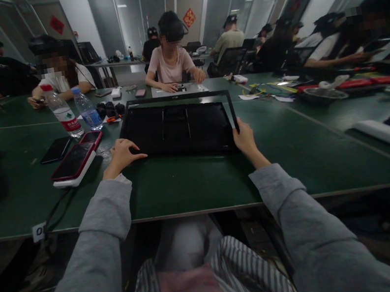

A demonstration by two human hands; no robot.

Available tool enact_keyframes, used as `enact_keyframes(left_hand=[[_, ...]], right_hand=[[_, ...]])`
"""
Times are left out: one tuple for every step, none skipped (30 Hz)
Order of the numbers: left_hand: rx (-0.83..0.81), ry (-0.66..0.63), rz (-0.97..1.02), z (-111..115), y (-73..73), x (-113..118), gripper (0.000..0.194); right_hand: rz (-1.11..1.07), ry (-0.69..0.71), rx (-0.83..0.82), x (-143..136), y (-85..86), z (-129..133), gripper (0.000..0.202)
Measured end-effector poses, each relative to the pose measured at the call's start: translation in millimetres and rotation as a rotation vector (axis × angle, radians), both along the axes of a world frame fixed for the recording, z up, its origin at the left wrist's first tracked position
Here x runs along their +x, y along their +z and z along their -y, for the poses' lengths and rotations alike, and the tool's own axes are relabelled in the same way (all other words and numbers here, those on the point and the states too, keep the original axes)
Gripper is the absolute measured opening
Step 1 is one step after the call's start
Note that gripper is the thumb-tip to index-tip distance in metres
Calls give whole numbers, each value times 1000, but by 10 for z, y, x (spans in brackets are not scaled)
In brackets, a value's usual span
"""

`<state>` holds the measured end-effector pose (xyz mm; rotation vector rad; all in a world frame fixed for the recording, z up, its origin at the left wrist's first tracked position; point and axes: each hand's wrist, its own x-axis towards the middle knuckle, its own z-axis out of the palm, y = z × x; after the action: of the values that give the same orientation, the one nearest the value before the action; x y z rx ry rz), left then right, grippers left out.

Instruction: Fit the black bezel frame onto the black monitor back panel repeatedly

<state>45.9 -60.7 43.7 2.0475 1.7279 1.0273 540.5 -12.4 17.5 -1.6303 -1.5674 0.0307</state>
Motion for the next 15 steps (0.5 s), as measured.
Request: enact_keyframes(left_hand=[[-5, 0, -10, 12, 15, 9, 48], [-7, 0, -25, 19, 27, 14, 49], [-8, -1, -37, 22, 36, 15, 49], [-10, -2, -41, 22, 41, 12, 49], [-16, -5, -41, 19, 42, 7, 49], [-23, -7, -40, 16, 40, -1, 48], [-32, -10, -39, 11, 37, -11, 47], [-40, -12, -39, 7, 31, -21, 47], [-47, -13, -40, 2, 25, -31, 47], [-54, -15, -43, -4, 17, -42, 47], [-58, -21, -46, -12, 9, -53, 47], [-61, -29, -48, -24, -2, -64, 46], [-56, -34, -46, -40, -14, -75, 44], [-37, -25, -37, -61, -29, -87, 42], [-3, 4, -19, -87, -48, -101, 40]], right_hand=[[-5, -2, -15, -2, -12, -6, 65], [-9, -3, -33, -2, -22, -13, 66], [-13, -3, -50, -2, -30, -18, 67], [-17, -2, -65, -2, -35, -22, 67], [-21, -2, -75, -3, -38, -22, 68], [-27, -2, -79, -4, -39, -21, 68], [-32, -2, -77, -6, -38, -17, 68], [-37, 0, -69, -9, -37, -13, 67], [-41, 5, -61, -11, -37, -8, 66], [-45, 10, -54, -14, -38, -5, 66], [-50, 16, -49, -15, -41, -2, 65], [-54, 20, -49, -16, -46, -2, 65], [-57, 19, -53, -15, -52, -3, 64], [-57, 15, -59, -14, -58, -6, 63], [-55, 11, -68, -11, -63, -9, 63]])
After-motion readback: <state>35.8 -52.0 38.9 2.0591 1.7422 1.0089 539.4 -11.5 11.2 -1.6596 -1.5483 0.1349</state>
